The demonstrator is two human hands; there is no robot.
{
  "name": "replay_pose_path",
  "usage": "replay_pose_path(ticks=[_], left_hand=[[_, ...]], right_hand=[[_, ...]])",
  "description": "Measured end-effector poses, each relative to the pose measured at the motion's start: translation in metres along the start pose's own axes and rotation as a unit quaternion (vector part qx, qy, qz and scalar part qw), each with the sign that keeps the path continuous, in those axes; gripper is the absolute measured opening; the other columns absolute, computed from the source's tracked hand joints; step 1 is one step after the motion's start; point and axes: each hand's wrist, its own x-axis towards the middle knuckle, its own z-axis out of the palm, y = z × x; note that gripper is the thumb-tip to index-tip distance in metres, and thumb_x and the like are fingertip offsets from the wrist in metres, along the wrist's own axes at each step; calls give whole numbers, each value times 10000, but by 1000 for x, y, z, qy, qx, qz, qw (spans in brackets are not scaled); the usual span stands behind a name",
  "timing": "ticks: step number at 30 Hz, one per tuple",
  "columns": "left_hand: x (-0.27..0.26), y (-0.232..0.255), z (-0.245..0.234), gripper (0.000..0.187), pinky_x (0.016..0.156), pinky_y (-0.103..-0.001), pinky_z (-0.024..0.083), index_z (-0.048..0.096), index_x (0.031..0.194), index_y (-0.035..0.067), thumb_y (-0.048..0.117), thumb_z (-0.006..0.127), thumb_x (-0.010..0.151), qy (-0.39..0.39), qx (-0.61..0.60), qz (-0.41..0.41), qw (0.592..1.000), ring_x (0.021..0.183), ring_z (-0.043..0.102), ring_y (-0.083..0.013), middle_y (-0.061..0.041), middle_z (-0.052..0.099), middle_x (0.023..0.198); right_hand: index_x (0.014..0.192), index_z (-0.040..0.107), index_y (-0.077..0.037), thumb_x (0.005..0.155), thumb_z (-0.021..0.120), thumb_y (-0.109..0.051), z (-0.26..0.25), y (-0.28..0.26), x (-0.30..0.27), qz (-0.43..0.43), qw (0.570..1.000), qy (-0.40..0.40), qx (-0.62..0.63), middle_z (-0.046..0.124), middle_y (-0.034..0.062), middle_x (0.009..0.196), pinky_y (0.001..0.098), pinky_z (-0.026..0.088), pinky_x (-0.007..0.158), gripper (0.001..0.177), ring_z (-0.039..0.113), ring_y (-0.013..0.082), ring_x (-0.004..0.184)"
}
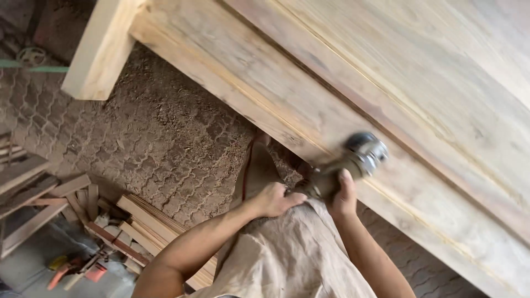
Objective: Sanding a large wooden panel or furniture frame using a power angle grinder with a sanding disc.
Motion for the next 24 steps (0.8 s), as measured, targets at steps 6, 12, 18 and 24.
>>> replay_pose_path(ticks=[6,12,18,24], left_hand=[[30,-42,-27,859,560,-418,477,618,614,-5,816,576,865,33,-38,49,998,621,638,-306,-194,595,581],[-29,-41,-149,588,460,-310,539,660,680,72,599,629,941,119,-181,-35,976,447,664,-219,-130,647,534],[-43,-35,-270,685,474,-331,550,710,604,79,662,553,927,277,-196,-98,936,467,716,-212,-124,696,527],[-55,-18,-333,798,612,-395,529,714,705,10,586,333,1103,271,-207,-43,939,535,693,-284,-186,681,586]], right_hand=[[1200,670,27,914,704,-354,38,15,35,-24,1000,-5,18,701,292,1146,620,560,898,477,718,403,1003],[1211,680,-18,847,776,-201,208,71,59,16,984,-172,-49,739,219,1066,616,603,828,418,738,397,945],[1142,794,-236,802,823,-528,388,104,75,-55,897,-250,-360,782,37,1040,406,590,921,449,751,232,925],[1124,673,41,734,848,-393,475,120,78,-27,906,-261,-333,699,271,971,524,563,932,609,700,395,963]])
